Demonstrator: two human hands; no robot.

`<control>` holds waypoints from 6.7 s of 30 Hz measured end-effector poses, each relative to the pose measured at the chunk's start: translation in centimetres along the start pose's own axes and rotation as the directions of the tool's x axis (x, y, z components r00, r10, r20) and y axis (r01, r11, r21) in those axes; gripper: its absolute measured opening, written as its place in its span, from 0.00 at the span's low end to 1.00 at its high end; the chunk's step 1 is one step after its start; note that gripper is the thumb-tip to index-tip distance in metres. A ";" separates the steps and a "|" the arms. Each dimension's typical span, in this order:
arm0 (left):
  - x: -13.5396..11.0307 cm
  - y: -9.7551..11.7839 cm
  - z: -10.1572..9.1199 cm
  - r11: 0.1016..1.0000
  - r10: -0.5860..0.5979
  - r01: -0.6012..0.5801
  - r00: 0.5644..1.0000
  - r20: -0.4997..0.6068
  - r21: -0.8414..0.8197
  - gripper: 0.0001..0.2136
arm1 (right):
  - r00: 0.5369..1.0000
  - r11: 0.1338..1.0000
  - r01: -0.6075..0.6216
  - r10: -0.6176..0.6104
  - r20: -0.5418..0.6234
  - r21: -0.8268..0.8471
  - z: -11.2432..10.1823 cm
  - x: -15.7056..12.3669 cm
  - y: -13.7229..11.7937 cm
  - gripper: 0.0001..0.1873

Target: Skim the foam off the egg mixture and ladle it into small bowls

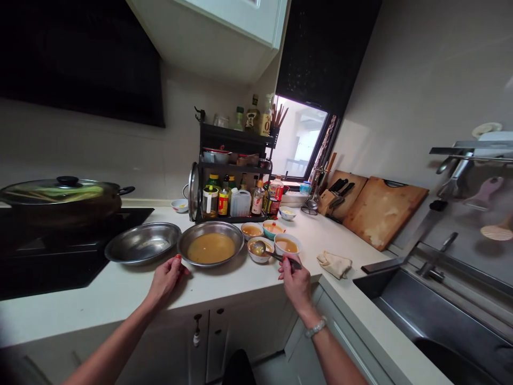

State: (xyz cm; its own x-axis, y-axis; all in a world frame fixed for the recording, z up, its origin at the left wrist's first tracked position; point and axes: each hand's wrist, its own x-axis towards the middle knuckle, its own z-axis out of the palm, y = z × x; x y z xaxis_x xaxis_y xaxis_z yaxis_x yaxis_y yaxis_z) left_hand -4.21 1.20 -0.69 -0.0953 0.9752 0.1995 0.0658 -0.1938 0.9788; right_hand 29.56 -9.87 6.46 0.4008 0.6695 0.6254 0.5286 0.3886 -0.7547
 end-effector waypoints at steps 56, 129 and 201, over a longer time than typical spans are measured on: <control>-0.1 -0.3 -0.4 0.998 -0.066 0.068 0.984 0.164 -0.004 0.26 | 0.896 0.924 0.379 -0.381 0.228 0.055 5.4 2.5 -4.1 0.10; -0.1 -0.7 -0.5 0.998 -0.055 0.058 0.987 0.149 -0.019 0.26 | 0.984 0.977 0.146 -0.160 0.078 0.152 6.1 2.7 -4.1 0.13; 0.0 -1.2 -0.6 0.996 -0.070 0.077 0.984 0.166 -0.034 0.25 | 0.990 0.988 0.134 -0.137 -0.026 -0.077 1.4 1.5 -2.0 0.13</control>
State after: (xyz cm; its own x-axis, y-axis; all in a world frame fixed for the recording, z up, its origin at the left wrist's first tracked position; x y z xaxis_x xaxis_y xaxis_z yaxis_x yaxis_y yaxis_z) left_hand -4.83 1.38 -1.80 0.0663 0.9906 0.1200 0.0241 -0.1219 0.9923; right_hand 28.06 -8.77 8.69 0.3440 0.5934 0.7277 0.6336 0.4253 -0.6463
